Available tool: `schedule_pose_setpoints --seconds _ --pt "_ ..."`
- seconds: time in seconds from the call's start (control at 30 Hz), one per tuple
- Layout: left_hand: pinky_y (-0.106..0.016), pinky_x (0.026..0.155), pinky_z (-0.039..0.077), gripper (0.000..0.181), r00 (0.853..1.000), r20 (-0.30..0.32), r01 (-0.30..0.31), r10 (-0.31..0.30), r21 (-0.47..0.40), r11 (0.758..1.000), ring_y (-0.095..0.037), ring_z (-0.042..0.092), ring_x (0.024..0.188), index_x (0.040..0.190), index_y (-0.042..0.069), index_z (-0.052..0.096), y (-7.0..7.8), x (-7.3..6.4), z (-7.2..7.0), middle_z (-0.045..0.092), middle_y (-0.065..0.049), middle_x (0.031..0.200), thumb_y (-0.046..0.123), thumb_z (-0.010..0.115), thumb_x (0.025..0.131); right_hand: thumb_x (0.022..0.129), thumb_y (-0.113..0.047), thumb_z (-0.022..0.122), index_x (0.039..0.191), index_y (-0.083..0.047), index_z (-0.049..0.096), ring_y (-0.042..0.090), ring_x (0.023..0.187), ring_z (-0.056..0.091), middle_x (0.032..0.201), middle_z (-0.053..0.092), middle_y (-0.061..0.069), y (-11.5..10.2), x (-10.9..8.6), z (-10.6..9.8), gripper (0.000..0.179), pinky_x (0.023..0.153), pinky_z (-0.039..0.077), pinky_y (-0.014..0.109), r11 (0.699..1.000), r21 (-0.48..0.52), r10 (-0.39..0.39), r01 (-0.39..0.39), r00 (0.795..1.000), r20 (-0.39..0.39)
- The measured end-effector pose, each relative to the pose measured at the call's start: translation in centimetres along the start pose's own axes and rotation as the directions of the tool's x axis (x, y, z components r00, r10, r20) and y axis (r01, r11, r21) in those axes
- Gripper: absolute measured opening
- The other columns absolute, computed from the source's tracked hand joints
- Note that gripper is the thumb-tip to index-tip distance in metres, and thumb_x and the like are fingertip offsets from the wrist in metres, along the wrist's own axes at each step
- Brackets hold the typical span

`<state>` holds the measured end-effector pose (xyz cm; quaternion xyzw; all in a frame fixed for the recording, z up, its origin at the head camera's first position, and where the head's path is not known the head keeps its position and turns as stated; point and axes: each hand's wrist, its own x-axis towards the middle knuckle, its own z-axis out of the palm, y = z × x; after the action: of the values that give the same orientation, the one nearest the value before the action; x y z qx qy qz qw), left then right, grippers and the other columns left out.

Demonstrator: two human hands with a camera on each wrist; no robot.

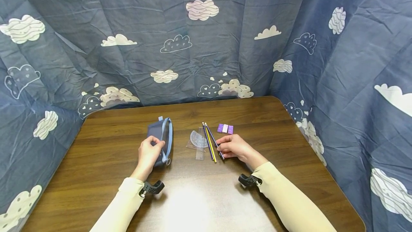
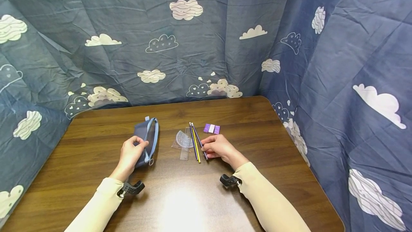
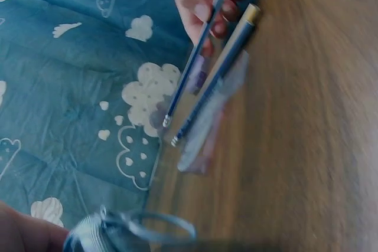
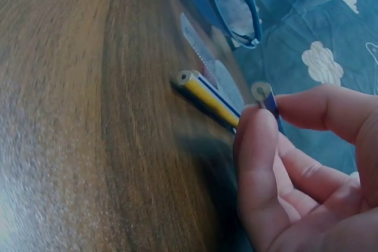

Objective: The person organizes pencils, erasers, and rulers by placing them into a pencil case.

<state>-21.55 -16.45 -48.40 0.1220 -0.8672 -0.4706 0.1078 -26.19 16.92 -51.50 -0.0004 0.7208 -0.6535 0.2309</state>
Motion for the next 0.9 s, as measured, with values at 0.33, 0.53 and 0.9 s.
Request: schedule_pose_setpoints --seconds 0.33,0.53,0.9 --pt "-0.030 0.070 0.037 0.011 0.995 0.054 0.093 -0.081 -0.263 0.960 -0.021 0.047 0.084 0.084 0.002 0.064 0.9 0.0 -0.4 0.056 -0.005 0.087 0.009 0.072 0.085 0.087 0.003 0.067 0.137 0.006 0.054 0.019 0.080 0.071 0.094 0.073 0.012 -0.4 -0.3 -0.1 0.052 0.069 0.057 0.031 0.993 0.113 -0.037 0.024 0.993 0.112" --pt "-0.026 0.063 0.044 0.008 0.986 0.117 0.158 -0.121 -0.399 0.903 -0.017 0.051 0.076 0.082 0.003 0.065 1.3 -0.1 -0.4 0.056 -0.002 0.086 0.006 0.072 0.086 0.089 0.005 0.063 0.139 0.005 0.052 0.021 0.085 0.071 0.101 0.072 0.014 -0.7 -0.5 0.1 0.051 0.069 0.056 0.031 0.987 0.158 -0.034 0.010 0.988 0.151" --pt "-0.029 0.059 0.050 0.009 0.961 0.215 0.261 -0.174 -0.498 0.827 -0.017 0.060 0.066 0.081 0.006 0.064 1.8 -0.6 -0.5 0.058 -0.001 0.075 0.005 0.071 0.087 0.090 0.004 0.062 0.142 0.005 0.049 0.021 0.084 0.070 0.100 0.072 0.012 -1.2 -0.8 0.4 0.053 0.069 0.056 0.030 0.980 0.201 -0.048 0.011 0.982 0.183"
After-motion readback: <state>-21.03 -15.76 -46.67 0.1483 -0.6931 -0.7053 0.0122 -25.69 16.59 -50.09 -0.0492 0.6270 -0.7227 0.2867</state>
